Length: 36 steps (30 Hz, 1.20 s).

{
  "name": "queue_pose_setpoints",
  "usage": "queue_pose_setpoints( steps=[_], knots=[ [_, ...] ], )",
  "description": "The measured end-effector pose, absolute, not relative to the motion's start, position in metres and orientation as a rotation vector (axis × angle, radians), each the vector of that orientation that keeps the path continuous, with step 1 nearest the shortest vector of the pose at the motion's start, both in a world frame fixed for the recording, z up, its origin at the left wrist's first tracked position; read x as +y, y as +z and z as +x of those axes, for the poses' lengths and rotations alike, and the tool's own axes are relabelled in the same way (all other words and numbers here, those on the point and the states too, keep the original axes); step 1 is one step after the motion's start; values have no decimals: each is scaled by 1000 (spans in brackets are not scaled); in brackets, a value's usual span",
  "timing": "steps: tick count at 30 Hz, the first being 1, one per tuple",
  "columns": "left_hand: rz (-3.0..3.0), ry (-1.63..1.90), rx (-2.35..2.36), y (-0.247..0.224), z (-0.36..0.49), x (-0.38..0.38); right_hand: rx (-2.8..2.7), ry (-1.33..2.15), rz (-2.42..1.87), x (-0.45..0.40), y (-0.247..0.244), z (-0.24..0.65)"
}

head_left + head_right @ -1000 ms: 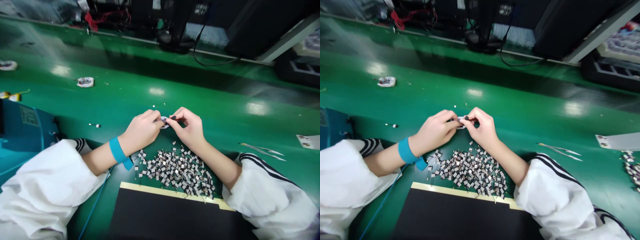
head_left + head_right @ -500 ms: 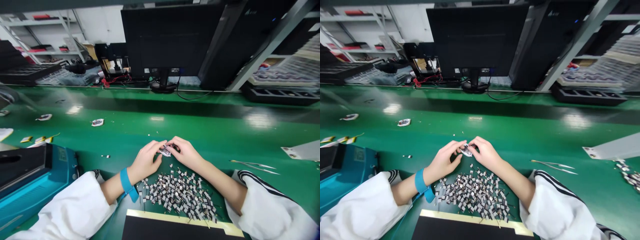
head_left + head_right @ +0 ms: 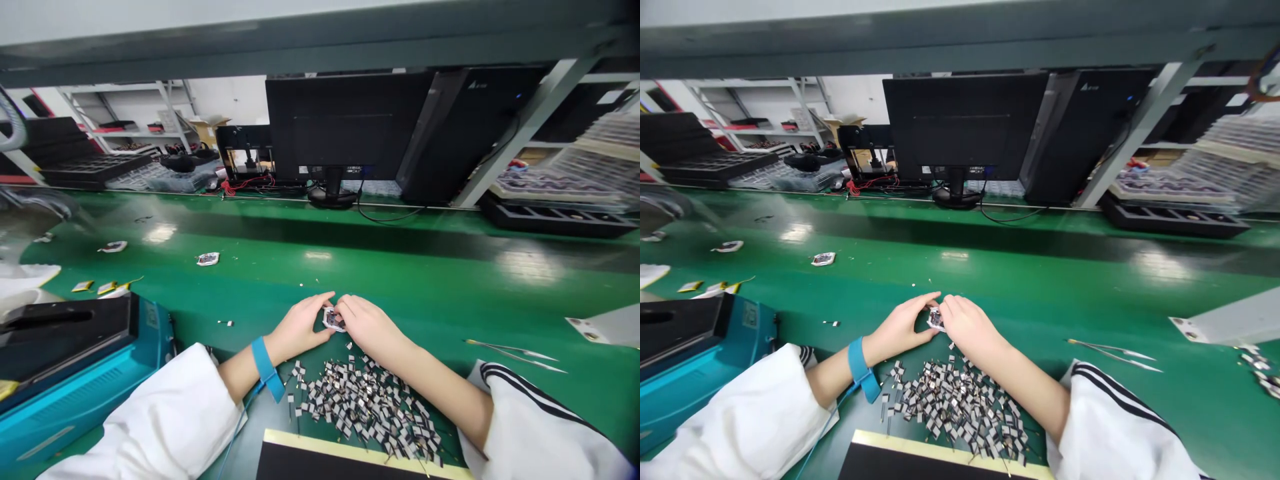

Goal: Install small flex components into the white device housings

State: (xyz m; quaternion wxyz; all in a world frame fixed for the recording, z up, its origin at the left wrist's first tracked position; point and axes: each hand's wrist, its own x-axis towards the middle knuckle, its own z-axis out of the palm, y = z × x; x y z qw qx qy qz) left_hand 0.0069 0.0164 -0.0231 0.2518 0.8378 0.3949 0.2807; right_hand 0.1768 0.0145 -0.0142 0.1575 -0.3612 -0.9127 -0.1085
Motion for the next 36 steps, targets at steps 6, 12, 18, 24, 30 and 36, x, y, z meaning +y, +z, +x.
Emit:
queue_pose_setpoints(
  steps=[6,12,18,24,30,36],
  knots=[
    [2049,848,965,-21,8,15,-2590,-396,-912,14,-10,180],
    [2029,802,911,-19,10,14,-2505,-383,-794,17,-12,181],
    [2022,776,933,-20,9,14,-2394,25,-866,17,-17,180],
    [2046,814,1002,-20,9,14,-2487,-141,-958,13,-11,178],
    [2027,873,1025,-16,11,13,-2410,-117,-969,16,-12,177],
    [1846,913,968,-13,11,12,-2168,216,-887,20,-18,179]
  ],
)
